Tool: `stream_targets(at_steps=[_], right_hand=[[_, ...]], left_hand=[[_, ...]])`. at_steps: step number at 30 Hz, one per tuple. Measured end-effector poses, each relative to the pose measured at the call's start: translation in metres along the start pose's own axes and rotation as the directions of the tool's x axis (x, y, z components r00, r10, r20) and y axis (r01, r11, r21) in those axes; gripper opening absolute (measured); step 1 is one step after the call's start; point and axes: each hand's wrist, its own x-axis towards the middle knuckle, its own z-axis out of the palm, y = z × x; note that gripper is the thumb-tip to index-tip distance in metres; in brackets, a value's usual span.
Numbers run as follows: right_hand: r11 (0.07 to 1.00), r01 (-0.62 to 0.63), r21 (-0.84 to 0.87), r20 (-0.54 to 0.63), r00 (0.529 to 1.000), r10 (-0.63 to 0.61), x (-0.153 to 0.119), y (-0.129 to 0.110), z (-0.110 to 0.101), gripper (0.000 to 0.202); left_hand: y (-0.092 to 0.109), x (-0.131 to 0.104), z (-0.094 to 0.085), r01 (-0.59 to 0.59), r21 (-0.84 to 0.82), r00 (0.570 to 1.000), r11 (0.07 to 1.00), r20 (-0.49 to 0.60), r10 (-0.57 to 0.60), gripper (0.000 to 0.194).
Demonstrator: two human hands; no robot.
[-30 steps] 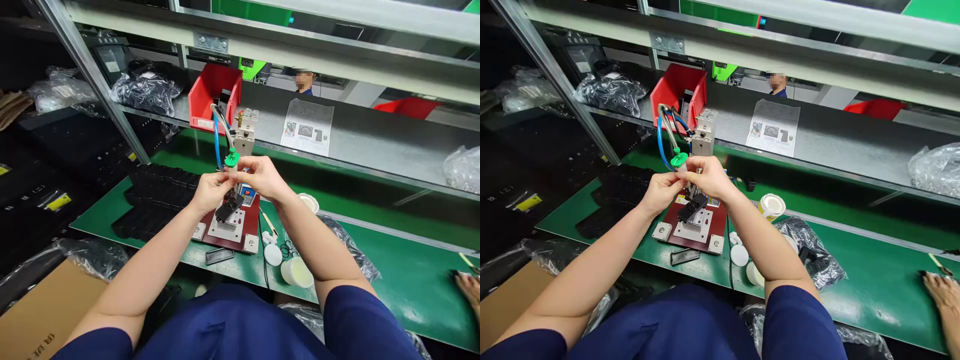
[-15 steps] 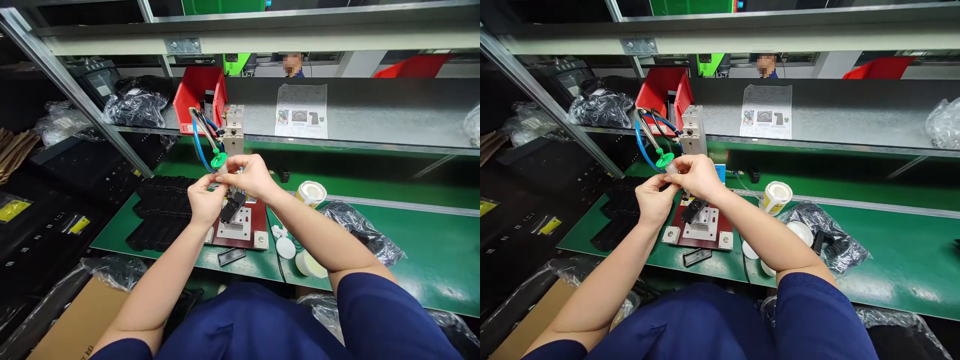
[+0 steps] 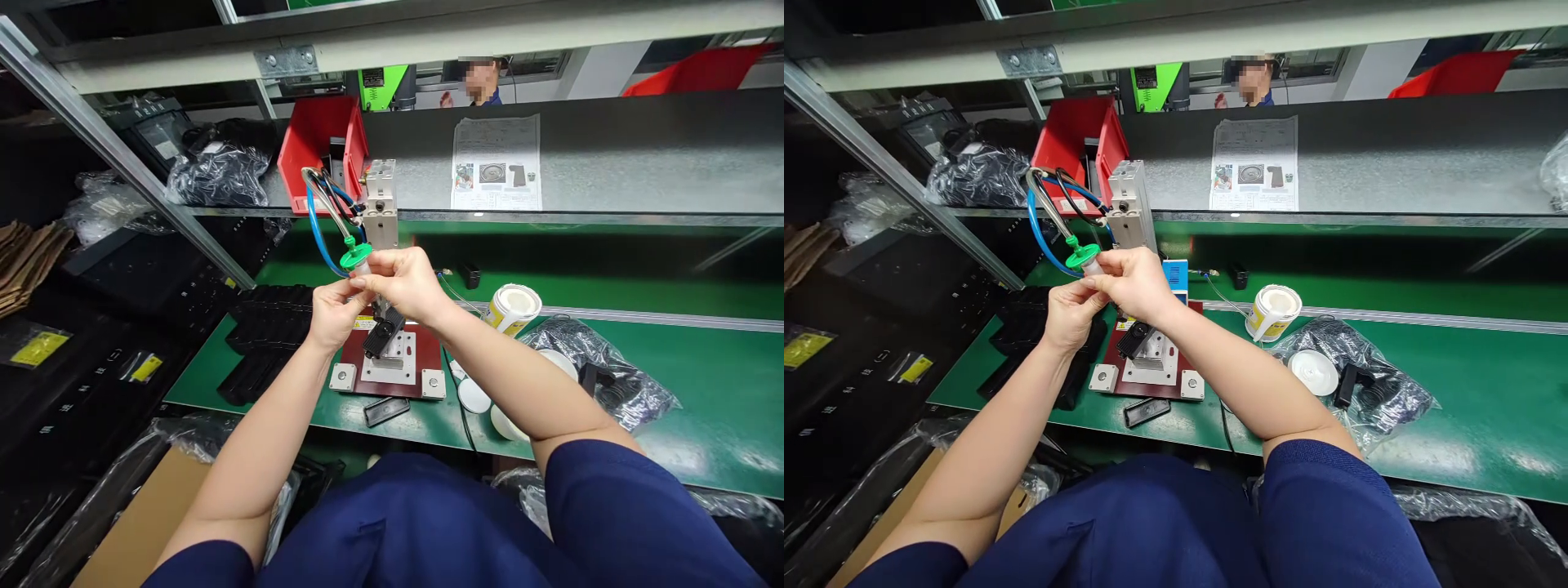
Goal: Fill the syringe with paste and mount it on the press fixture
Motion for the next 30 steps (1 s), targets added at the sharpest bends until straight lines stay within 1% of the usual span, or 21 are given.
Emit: stream_targets(at_steps=[2,3,5,6,7,9,11,12,13,15,17,19,21,23,25,28,30], right_hand=[[0.999,0.018,-0.033,-0.054,0.998,-0.020,-0.003,0.002,0.003,0.020],[0.999,0.021,-0.042,-0.073,0.997,-0.024,-0.003,0.002,0.003,0.020],[0.997,0.011,-0.075,-0.081,0.997,-0.017,-0.003,0.000,0.001,0.021],[0.995,0.002,-0.101,-0.061,0.998,-0.008,-0.002,-0.003,-0.002,0.022],[0.992,-0.006,-0.128,-0.024,1.000,0.003,-0.001,-0.007,-0.005,0.023],[0.987,-0.013,-0.160,0.091,0.995,0.028,0.002,-0.016,-0.014,0.024],[0.991,-0.024,-0.135,0.213,0.976,0.053,0.006,-0.024,-0.022,0.023],[0.993,-0.039,-0.108,0.260,0.963,0.066,0.008,-0.027,-0.025,0.022],[0.995,-0.062,-0.079,0.295,0.952,0.083,0.010,-0.028,-0.027,0.021],[0.993,-0.115,-0.018,0.318,0.941,0.115,0.014,-0.026,-0.028,0.020],[0.987,-0.153,0.040,0.281,0.950,0.136,0.017,-0.021,-0.026,0.021],[0.982,-0.166,0.093,0.208,0.967,0.144,0.017,-0.014,-0.022,0.022],[0.978,-0.166,0.127,0.125,0.981,0.150,0.015,-0.008,-0.017,0.024],[0.979,-0.154,0.132,0.038,0.988,0.150,0.011,-0.004,-0.011,0.029],[0.987,-0.130,0.096,-0.054,0.989,0.135,0.007,0.000,-0.006,0.032],[0.996,-0.087,-0.004,-0.181,0.980,0.085,0.003,0.003,-0.001,0.035],[0.996,-0.060,-0.063,-0.220,0.974,0.045,0.003,0.005,0.000,0.036]], left_hand=[[0.003,-0.001,-0.001,0.024,-0.029,0.999,0.999,0.028,-0.023,0.031],[0.006,-0.003,0.000,0.034,-0.032,0.999,0.999,0.023,-0.034,0.031],[0.012,-0.010,0.007,0.048,-0.040,0.999,0.998,-0.024,-0.049,0.033],[0.015,-0.013,0.012,0.050,-0.051,0.997,0.997,-0.057,-0.053,0.035],[0.017,-0.016,0.017,0.051,-0.065,0.994,0.997,-0.095,-0.057,0.038],[0.019,-0.019,0.028,0.049,-0.086,0.980,0.995,-0.187,-0.065,0.041],[0.017,-0.018,0.035,0.045,-0.075,0.957,0.996,-0.283,-0.065,0.039],[0.016,-0.017,0.036,0.041,-0.053,0.948,0.998,-0.313,-0.055,0.037],[0.014,-0.015,0.036,0.033,-0.021,0.945,0.999,-0.325,-0.038,0.035],[0.012,-0.013,0.033,0.009,0.059,0.955,0.998,-0.297,0.009,0.032],[0.011,-0.012,0.027,-0.017,0.128,0.969,0.992,-0.244,0.048,0.030],[0.010,-0.011,0.022,-0.030,0.169,0.980,0.985,-0.189,0.062,0.029],[0.007,-0.010,0.017,-0.040,0.175,0.988,0.984,-0.141,0.065,0.029],[0.004,-0.006,0.012,-0.055,0.137,0.993,0.989,-0.097,0.069,0.029],[0.001,0.001,0.006,-0.055,0.073,0.998,0.996,-0.031,0.057,0.031],[0.003,0.007,-0.001,-0.013,0.029,0.996,0.999,0.089,0.010,0.036],[0.008,0.006,-0.002,0.015,0.034,0.993,0.999,0.113,-0.019,0.034]])
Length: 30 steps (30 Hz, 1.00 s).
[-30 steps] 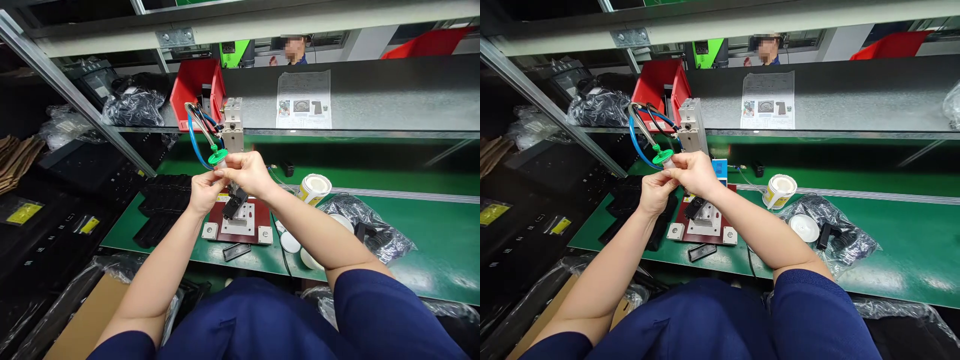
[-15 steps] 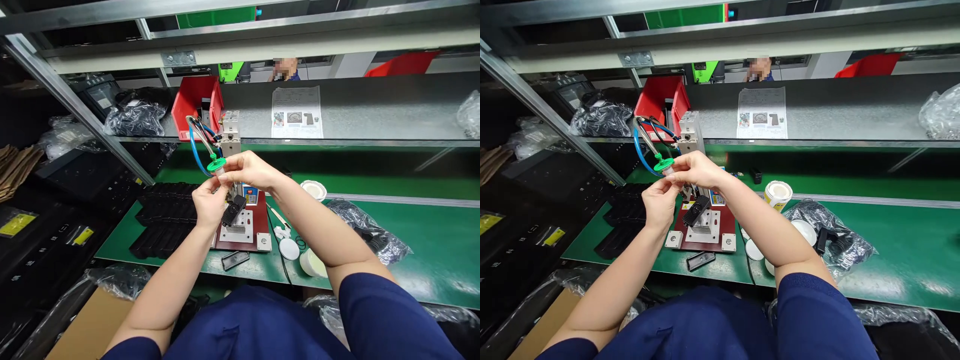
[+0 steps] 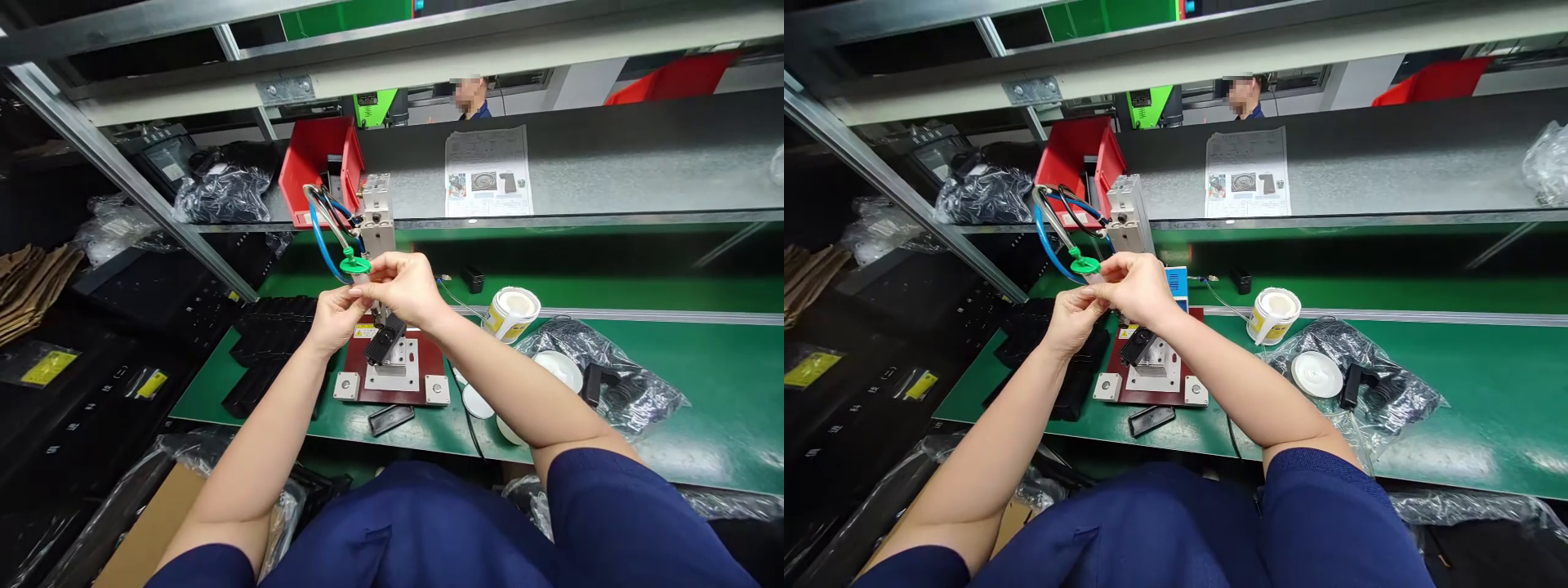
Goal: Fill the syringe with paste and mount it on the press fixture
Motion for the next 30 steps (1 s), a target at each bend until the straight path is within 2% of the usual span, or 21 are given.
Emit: stream_targets(at_steps=[3,6,8,10,13,15,19,21,23,26,30], right_hand=[[0.997,0.050,-0.059,0.032,0.998,-0.048,0.001,0.001,0.000,0.038],[0.984,0.095,-0.151,0.063,0.994,-0.087,0.002,-0.002,-0.004,0.036],[0.971,0.124,-0.203,0.081,0.991,-0.109,0.004,-0.007,-0.008,0.034],[0.975,0.128,-0.180,0.156,0.983,-0.100,0.006,-0.013,-0.013,0.033],[0.994,0.085,-0.068,0.353,0.934,-0.056,0.011,-0.020,-0.018,0.025],[0.999,0.042,-0.016,0.399,0.916,-0.032,0.012,-0.020,-0.017,0.024],[0.999,0.000,0.035,0.239,0.971,-0.008,0.007,-0.012,-0.009,0.025],[1.000,0.031,-0.003,0.158,0.987,-0.030,0.002,-0.010,-0.006,0.025],[0.995,0.067,-0.074,0.106,0.993,-0.059,-0.002,-0.009,-0.003,0.023],[0.984,0.087,-0.158,0.096,0.993,-0.072,-0.007,-0.009,-0.002,0.023],[0.977,0.114,-0.183,0.093,0.991,-0.098,-0.010,-0.011,-0.002,0.022]], left_hand=[[0.007,-0.009,0.007,0.021,-0.006,0.992,1.000,-0.124,-0.021,0.033],[0.007,-0.015,0.017,0.016,0.012,0.952,1.000,-0.305,-0.012,0.032],[0.006,-0.015,0.022,0.013,0.050,0.935,0.999,-0.353,0.006,0.031],[0.005,-0.014,0.022,0.002,0.084,0.940,0.996,-0.340,0.026,0.029],[0.004,-0.011,0.018,-0.028,0.109,0.964,0.994,-0.262,0.056,0.029],[0.003,-0.009,0.013,-0.039,0.120,0.975,0.992,-0.212,0.064,0.029],[-0.004,-0.002,0.002,-0.052,0.070,0.994,0.996,-0.090,0.058,0.032],[-0.006,0.000,-0.003,-0.047,0.035,0.999,0.998,-0.024,0.048,0.032],[-0.005,-0.001,-0.004,-0.026,0.029,1.000,0.999,-0.005,0.026,0.031],[0.001,-0.009,0.004,-0.003,0.029,0.993,1.000,-0.116,0.006,0.028],[0.008,-0.017,0.024,0.001,0.055,0.945,0.999,-0.326,0.017,0.028]])
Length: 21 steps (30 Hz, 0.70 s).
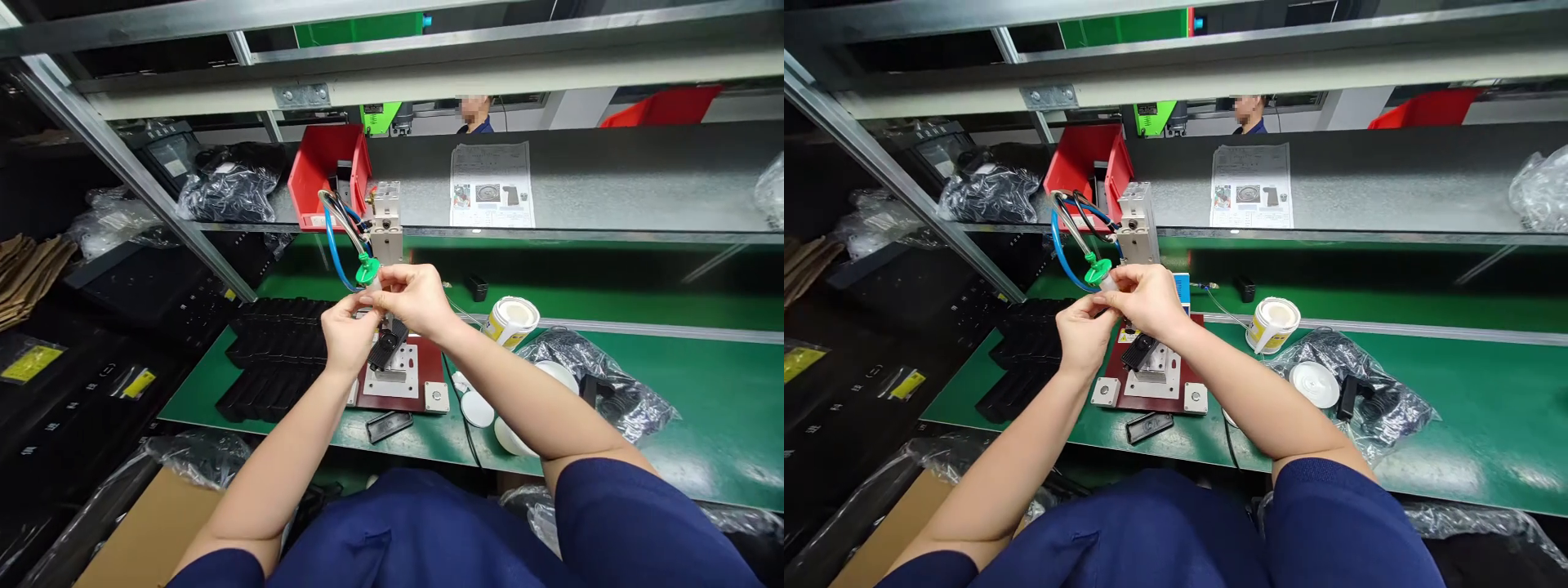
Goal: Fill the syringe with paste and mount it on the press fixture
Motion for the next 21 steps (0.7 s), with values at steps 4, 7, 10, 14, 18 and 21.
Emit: stream_targets(at_steps=[4,7,10,14,18,21], right_hand=[[0.992,0.038,-0.118,0.049,0.998,-0.033,0.006,-0.005,-0.009,0.023],[0.993,0.038,-0.113,0.215,0.976,-0.013,0.014,-0.010,-0.021,0.023],[0.996,-0.079,0.044,0.346,0.936,0.059,0.019,-0.012,-0.027,0.024],[0.977,-0.167,0.136,0.277,0.953,0.124,0.017,-0.009,-0.021,0.031],[0.978,-0.153,0.141,0.174,0.976,0.128,0.012,-0.006,-0.012,0.036],[0.984,-0.137,0.111,0.119,0.985,0.124,0.009,-0.006,-0.009,0.037]], left_hand=[[0.001,0.000,0.005,-0.020,0.002,1.000,1.000,0.021,0.020,0.025],[-0.001,0.005,0.000,-0.059,-0.013,0.991,0.998,0.116,0.060,0.022],[-0.004,0.012,-0.006,-0.061,-0.037,0.971,0.997,0.228,0.068,0.022],[-0.012,0.023,-0.011,-0.052,-0.101,0.942,0.994,0.324,0.082,0.024],[-0.013,0.026,-0.016,-0.029,-0.123,0.915,0.992,0.397,0.075,0.027],[-0.007,0.019,-0.018,0.007,-0.090,0.936,0.996,0.352,0.025,0.029]])
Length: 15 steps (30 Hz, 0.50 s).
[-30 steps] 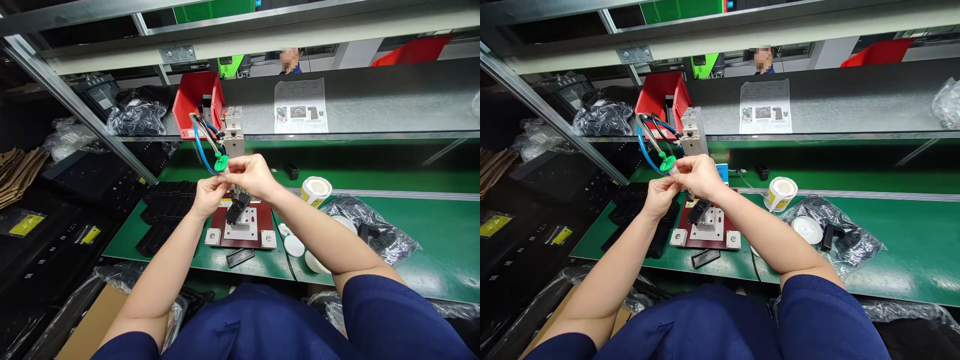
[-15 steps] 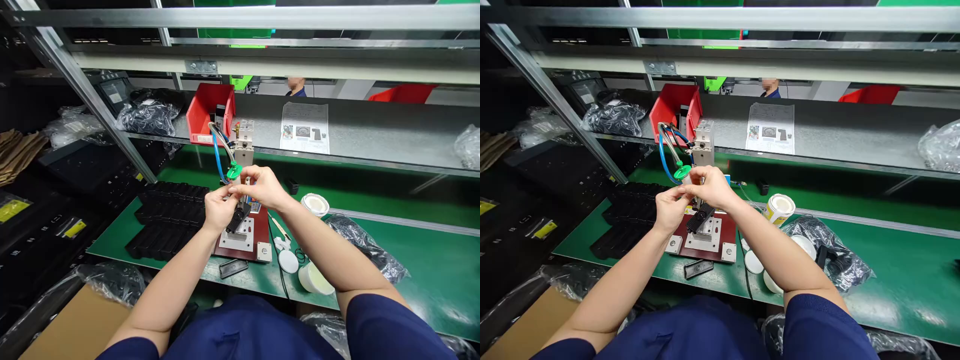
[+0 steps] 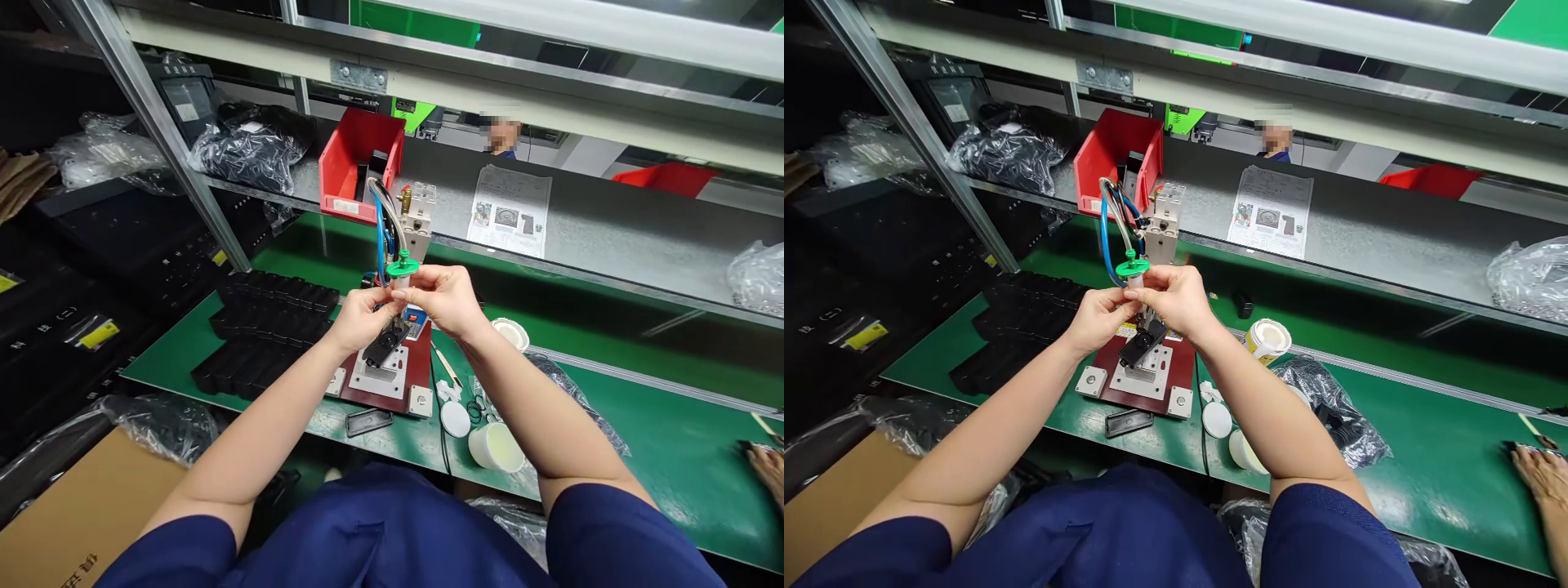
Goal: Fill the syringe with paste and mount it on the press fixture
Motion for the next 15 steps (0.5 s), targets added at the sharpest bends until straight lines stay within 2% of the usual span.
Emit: stream_targets(at_steps=[2,4,6,8,11,13,15], right_hand=[[1.000,-0.003,-0.008,-0.006,1.000,0.003,-0.002,0.000,0.001,0.036],[1.000,-0.004,-0.019,-0.019,1.000,0.004,-0.004,0.001,0.003,0.035],[0.999,0.001,-0.053,-0.058,0.998,-0.005,-0.005,0.002,0.005,0.036],[0.994,0.008,-0.110,-0.114,0.993,-0.020,-0.005,0.004,0.006,0.038],[0.978,0.016,-0.209,-0.148,0.988,-0.047,-0.004,0.005,0.002,0.040],[0.958,0.036,-0.285,-0.102,0.993,-0.067,-0.003,0.004,-0.004,0.041],[0.942,0.059,-0.330,0.008,0.998,-0.060,-0.003,-0.001,-0.012,0.041]], left_hand=[[0.006,-0.006,0.007,0.026,0.013,0.988,1.000,-0.152,-0.024,0.031],[0.011,-0.011,0.016,0.054,0.046,0.948,0.997,-0.316,-0.037,0.031],[0.013,-0.013,0.023,0.082,0.090,0.915,0.992,-0.402,-0.039,0.027],[0.012,-0.013,0.027,0.078,0.119,0.915,0.990,-0.403,-0.023,0.023],[0.008,-0.011,0.025,0.009,0.140,0.949,0.990,-0.313,0.035,0.022],[0.004,-0.008,0.021,-0.029,0.147,0.964,0.989,-0.258,0.067,0.023],[0.003,-0.005,0.017,-0.054,0.110,0.979,0.992,-0.192,0.075,0.025]])
